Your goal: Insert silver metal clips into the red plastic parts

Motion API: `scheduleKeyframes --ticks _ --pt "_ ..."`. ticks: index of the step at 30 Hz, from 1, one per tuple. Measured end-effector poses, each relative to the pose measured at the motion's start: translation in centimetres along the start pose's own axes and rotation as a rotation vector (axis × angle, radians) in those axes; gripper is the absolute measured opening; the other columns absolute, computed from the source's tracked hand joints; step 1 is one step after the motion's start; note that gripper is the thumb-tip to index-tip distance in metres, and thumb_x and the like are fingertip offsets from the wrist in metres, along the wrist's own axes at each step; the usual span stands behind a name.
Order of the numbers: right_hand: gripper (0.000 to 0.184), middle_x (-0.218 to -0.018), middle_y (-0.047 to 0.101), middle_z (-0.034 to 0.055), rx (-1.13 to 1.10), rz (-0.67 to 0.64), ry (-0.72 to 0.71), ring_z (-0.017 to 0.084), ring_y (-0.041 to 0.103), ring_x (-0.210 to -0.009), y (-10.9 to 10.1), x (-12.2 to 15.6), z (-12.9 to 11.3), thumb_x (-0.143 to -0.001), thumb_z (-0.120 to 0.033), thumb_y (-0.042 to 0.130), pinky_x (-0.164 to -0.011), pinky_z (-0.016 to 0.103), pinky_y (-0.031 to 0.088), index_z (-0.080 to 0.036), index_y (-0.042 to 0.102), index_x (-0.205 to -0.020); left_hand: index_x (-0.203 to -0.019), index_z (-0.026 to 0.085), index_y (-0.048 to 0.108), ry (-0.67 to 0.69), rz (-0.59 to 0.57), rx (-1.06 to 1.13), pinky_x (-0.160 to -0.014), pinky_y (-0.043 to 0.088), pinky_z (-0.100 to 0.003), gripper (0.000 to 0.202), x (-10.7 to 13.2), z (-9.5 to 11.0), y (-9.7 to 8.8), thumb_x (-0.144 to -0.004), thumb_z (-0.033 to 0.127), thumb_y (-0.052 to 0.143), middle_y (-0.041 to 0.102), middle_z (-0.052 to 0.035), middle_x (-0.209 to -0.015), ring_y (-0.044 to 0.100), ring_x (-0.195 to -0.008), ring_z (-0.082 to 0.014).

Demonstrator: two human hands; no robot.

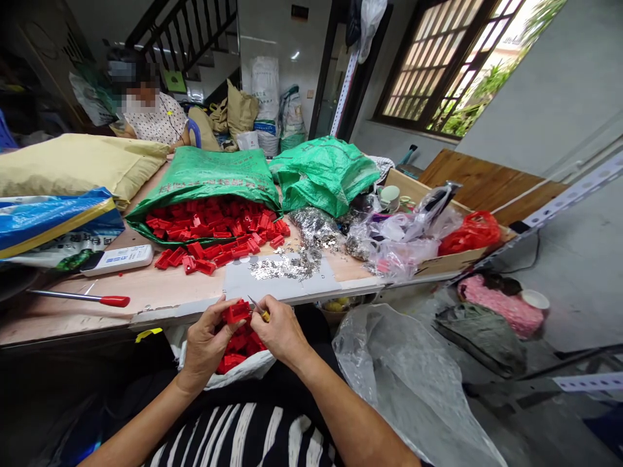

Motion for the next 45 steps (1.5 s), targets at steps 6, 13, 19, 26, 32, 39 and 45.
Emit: scheduleKeyframes --ticks 6,13,19,26,32,39,45 --pt "0.009 -0.065 0.057 -0.0032 0.035 -0.035 -0.005 0.011 0.049 -0.061 -0.2 0.0 0.3 -0.077 -0.024 0.049 -0.057 0.021 0.033 -0.02 0.052 -0.071 -0.11 0.023 0.061 0.12 -0.009 0.032 -0.105 0.044 -0.045 0.029 -0.3 0.7 0.0 -0.081 0.02 0.064 0.074 -0.003 -0.104 0.068 -0.103 -0.0215" --pt "0.012 -0.065 0.059 -0.0025 0.071 -0.071 0.006 0.012 0.051 -0.061 -0.2 0.0 0.3 -0.079 -0.027 0.05 -0.056 0.021 0.031 -0.02 0.053 -0.07 -0.115 0.026 0.059 0.211 -0.079 0.073 -0.109 0.04 -0.045 0.038 -0.3 1.1 0.3 -0.081 0.01 0.061 0.073 -0.0001 -0.107 0.069 -0.1 -0.0177" --pt "0.011 -0.064 0.058 -0.0031 0.107 -0.086 -0.009 0.011 0.05 -0.061 -0.3 0.0 0.0 -0.079 -0.027 0.05 -0.056 0.021 0.029 -0.02 0.053 -0.071 -0.112 0.026 0.061 0.077 -0.07 0.099 -0.106 0.044 -0.046 0.033 0.2 0.3 0.3 -0.08 0.016 0.064 0.073 -0.0007 -0.107 0.064 -0.111 -0.0215" --pt "0.009 -0.065 0.058 -0.0024 0.142 -0.07 -0.014 0.011 0.049 -0.061 -0.5 0.1 -0.8 -0.079 -0.026 0.05 -0.056 0.021 0.028 -0.02 0.053 -0.072 -0.108 0.024 0.063 -0.004 -0.039 0.14 -0.106 0.044 -0.047 0.028 0.3 0.2 0.3 -0.08 0.021 0.066 0.074 -0.0025 -0.107 0.061 -0.115 -0.0242" --pt "0.008 -0.064 0.058 -0.0027 0.179 -0.076 -0.014 0.011 0.049 -0.059 -0.6 0.2 -1.1 -0.078 -0.026 0.05 -0.055 0.021 0.027 -0.02 0.051 -0.072 -0.111 0.026 0.062 0.06 -0.048 0.132 -0.106 0.043 -0.046 0.03 0.3 0.3 0.3 -0.081 0.019 0.064 0.073 -0.0017 -0.108 0.063 -0.112 -0.0223" --pt "0.007 -0.062 0.057 -0.0029 0.179 -0.096 -0.016 0.011 0.048 -0.058 -0.7 0.3 -1.0 -0.078 -0.025 0.051 -0.055 0.021 0.026 -0.02 0.052 -0.073 -0.112 0.026 0.061 0.096 -0.04 0.109 -0.105 0.045 -0.047 0.033 0.4 0.4 0.2 -0.081 0.017 0.064 0.073 -0.0017 -0.107 0.063 -0.112 -0.0222" --pt "0.007 -0.063 0.056 -0.0029 0.166 -0.108 -0.031 0.011 0.046 -0.059 -0.8 0.1 -0.8 -0.078 -0.025 0.052 -0.055 0.021 0.026 -0.02 0.052 -0.072 -0.114 0.026 0.06 0.195 -0.11 0.137 -0.108 0.041 -0.049 0.036 0.0 0.7 0.2 -0.081 0.013 0.062 0.073 -0.0002 -0.107 0.069 -0.099 -0.0186"
Point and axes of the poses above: each hand's wrist, its own x-axis away from the middle knuckle, its own y-axis out of the palm, z = x × y, the point moved 4 cm from there along -x, towards the middle knuckle
